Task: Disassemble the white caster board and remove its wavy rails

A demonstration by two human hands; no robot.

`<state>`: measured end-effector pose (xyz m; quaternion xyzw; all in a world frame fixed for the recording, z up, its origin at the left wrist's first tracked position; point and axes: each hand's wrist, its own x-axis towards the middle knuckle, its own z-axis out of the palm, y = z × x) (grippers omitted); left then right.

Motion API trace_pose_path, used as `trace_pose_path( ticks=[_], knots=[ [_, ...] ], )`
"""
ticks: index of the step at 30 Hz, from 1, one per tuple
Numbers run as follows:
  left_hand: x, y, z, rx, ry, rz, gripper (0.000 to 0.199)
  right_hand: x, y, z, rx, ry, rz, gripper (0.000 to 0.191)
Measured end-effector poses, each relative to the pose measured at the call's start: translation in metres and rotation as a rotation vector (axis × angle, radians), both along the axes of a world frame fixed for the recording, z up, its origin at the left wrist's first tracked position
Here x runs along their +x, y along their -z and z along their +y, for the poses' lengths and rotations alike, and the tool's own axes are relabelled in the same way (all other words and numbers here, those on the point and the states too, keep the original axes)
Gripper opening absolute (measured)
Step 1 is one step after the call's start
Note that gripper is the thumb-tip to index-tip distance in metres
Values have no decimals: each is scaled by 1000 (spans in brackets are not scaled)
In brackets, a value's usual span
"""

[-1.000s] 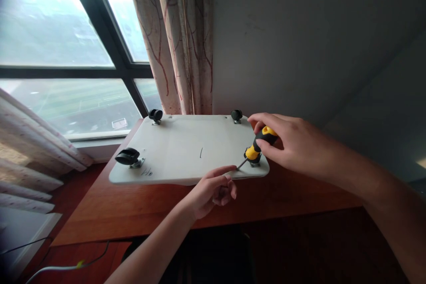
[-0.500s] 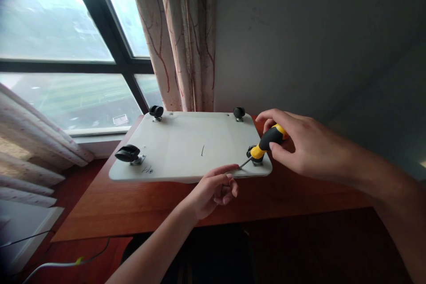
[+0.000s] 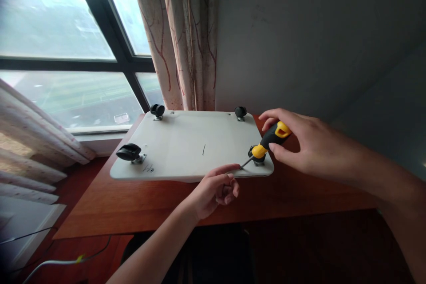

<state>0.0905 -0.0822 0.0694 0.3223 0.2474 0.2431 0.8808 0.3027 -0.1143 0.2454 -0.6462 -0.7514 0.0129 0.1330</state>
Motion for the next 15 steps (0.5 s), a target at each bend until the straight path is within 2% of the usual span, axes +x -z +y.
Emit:
trace_pose_path(
  ticks=[3,5,8,11,13,15],
  knots=[
    [0,2,1,7,7,0,63,-8,-1,-3,37,151,-96,44],
    [0,3,1,11,14,-3,64,-9,-1,-3,25,189,-119,42],
    [0,2,0,11,4,13,63,-1,1,-3,47,101,-82,32],
    [0,-1,0,11,-8,36,60,10,6,-4,63,-21,-44,36],
    [0,-2,-1,15,-6,41,59,13,9,-4,85,-11,-39,37],
    [0,-3,-2,23,-5,50,61,13,12,-2,136,70,-55,38]
  ],
)
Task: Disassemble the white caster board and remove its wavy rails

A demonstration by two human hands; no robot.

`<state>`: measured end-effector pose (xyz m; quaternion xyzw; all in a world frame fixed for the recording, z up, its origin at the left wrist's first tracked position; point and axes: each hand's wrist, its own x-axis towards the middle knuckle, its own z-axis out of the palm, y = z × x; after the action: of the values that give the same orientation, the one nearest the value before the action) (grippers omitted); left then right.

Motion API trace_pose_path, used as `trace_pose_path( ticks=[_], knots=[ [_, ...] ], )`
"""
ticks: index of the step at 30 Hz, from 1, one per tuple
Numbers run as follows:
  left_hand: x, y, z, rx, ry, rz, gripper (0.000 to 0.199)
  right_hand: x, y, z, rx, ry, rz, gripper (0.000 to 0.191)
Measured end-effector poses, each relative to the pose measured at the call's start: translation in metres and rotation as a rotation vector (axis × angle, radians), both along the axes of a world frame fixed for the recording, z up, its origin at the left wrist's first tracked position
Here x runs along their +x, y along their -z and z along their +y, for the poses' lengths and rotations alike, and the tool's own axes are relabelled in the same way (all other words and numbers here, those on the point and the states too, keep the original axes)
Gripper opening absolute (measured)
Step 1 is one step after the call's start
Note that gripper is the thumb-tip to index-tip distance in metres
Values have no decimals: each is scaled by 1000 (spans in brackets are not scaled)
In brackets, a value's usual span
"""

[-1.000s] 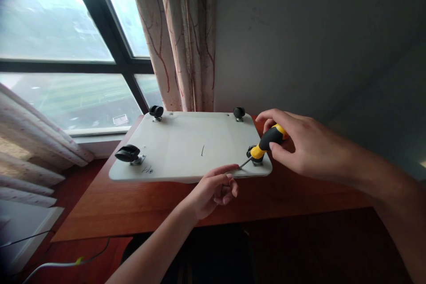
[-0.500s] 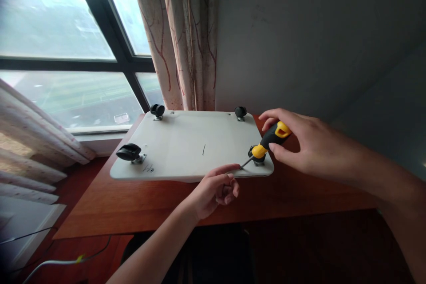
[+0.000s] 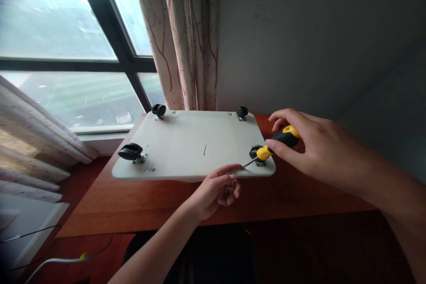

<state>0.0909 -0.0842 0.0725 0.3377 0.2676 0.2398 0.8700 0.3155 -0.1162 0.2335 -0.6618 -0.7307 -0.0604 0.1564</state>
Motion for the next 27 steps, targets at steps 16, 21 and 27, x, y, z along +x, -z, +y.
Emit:
trace_pose_path(
  ticks=[16,21,27],
  knots=[
    [14,-44,21,1323,362,967,27,11,0,4,-11,-101,71,31],
    [29,-47,36,1639,416,1104,22,13,1,5,-22,-117,92,32],
    [44,-36,44,1730,385,1112,30,22,4,0,-38,-101,88,32]
  ],
)
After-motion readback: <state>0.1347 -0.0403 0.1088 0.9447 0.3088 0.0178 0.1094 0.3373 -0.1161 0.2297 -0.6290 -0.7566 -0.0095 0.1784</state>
